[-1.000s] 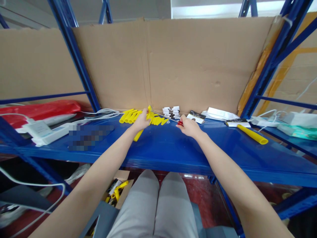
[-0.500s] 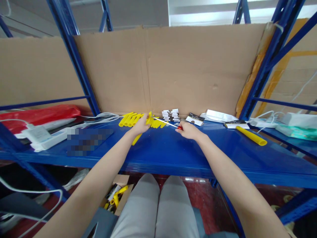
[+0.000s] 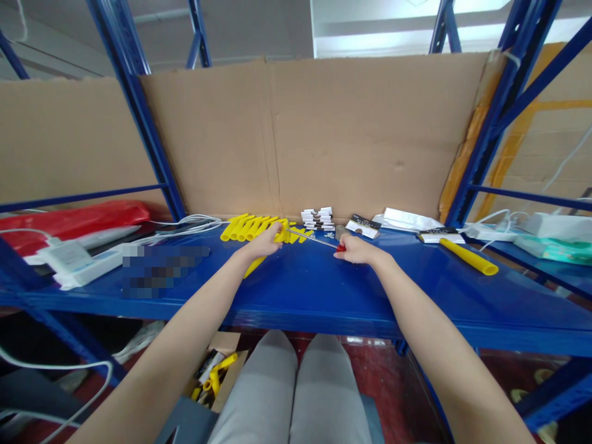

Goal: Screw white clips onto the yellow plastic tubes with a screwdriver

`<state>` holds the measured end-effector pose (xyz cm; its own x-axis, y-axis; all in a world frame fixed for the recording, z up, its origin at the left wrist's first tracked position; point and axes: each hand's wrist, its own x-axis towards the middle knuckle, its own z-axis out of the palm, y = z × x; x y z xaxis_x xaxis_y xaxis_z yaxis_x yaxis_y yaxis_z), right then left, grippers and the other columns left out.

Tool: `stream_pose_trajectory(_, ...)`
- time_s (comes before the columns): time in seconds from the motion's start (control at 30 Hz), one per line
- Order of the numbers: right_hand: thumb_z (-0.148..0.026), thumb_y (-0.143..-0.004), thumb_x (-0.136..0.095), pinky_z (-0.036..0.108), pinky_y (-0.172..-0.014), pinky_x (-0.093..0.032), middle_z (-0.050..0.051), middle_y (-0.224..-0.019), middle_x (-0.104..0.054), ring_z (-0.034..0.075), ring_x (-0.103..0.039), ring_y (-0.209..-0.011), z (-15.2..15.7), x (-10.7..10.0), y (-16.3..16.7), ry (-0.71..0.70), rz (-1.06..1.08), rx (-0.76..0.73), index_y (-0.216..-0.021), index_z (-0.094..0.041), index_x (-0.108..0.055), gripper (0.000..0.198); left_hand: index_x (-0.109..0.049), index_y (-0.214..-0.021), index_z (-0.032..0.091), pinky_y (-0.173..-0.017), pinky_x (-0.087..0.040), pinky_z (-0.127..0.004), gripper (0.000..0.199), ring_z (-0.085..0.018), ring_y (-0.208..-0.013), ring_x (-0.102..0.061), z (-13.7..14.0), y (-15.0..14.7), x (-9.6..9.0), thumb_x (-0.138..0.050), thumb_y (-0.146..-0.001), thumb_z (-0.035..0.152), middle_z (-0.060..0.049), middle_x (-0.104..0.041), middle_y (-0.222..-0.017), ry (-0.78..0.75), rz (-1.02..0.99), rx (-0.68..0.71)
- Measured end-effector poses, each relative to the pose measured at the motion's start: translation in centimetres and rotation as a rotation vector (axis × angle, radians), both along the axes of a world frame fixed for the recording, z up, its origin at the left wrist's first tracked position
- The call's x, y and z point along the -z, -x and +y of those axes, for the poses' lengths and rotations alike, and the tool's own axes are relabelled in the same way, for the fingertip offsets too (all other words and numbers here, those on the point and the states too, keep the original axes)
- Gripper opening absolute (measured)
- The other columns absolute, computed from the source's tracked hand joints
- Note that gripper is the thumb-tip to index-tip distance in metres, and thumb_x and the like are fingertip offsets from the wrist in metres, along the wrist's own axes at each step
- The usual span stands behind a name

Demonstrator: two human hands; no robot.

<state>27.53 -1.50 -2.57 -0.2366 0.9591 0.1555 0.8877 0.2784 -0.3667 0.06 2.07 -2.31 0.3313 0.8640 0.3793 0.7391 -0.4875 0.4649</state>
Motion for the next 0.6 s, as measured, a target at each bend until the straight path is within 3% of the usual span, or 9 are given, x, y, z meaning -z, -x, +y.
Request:
stream_pose_trajectory(0.1,-0.031,-0.077,-0.062,0.025,-0.062,-0.044,0.006,-0.08,-0.064,0.017,-0.059,-0.071,0.01,-0.24,-0.11,-0.052,-0.005,-0.032,-0.079,-0.019,-0.05,0.017,-0.049,-0.121,0.015,-0.098,-0.045,-0.034,0.053,-0.023,-0.111,-0.06,-0.14,-0.01,-0.09,-0.051,-0.069,0.001,-0.011,-0.064,-0.12,0.007,0.004,-0.005)
stream_pose_trajectory(0.3,-0.048,-0.089,-0.042,0.028,-0.056,-0.041,0.006,-0.065,-0.062,0.017,-0.056,-0.059,-0.62,-0.89,-0.05,0.093,0.007,-0.104,-0.07,-0.018,-0.054,0.037,-0.05,-0.119,0.015,-0.097,-0.044,-0.033,0.052,-0.023,-0.109,-0.061,-0.38,-0.08,-0.17,-0.052,-0.069,0.002,-0.009,-0.065,-0.114,0.006,0.005,-0.008)
stream_pose_trajectory(0.5,-0.037,-0.081,-0.059,0.026,-0.056,-0.041,0.003,-0.068,-0.062,0.017,-0.058,-0.062,-0.35,-0.59,-0.08,0.034,0.0,-0.038,-0.074,-0.02,-0.05,0.021,-0.051,-0.12,0.015,-0.101,-0.041,-0.036,0.053,-0.024,-0.115,-0.058,-0.87,-0.37,-0.46,-0.051,-0.069,0.001,-0.011,-0.062,-0.122,0.018,0.004,-0.013)
stream_pose_trajectory(0.6,-0.032,-0.08,-0.062,0.024,-0.052,-0.039,0.001,-0.065,-0.059,0.015,-0.057,-0.056,-0.09,-0.23,-0.15,0.069,0.048,0.001,-0.079,-0.021,-0.045,0.02,-0.049,-0.122,0.013,-0.104,-0.039,-0.036,0.054,-0.023,-0.117,-0.057,-0.96,-0.45,-0.54,-0.048,-0.069,0.0,-0.012,-0.06,-0.126,0.021,0.026,-0.006)
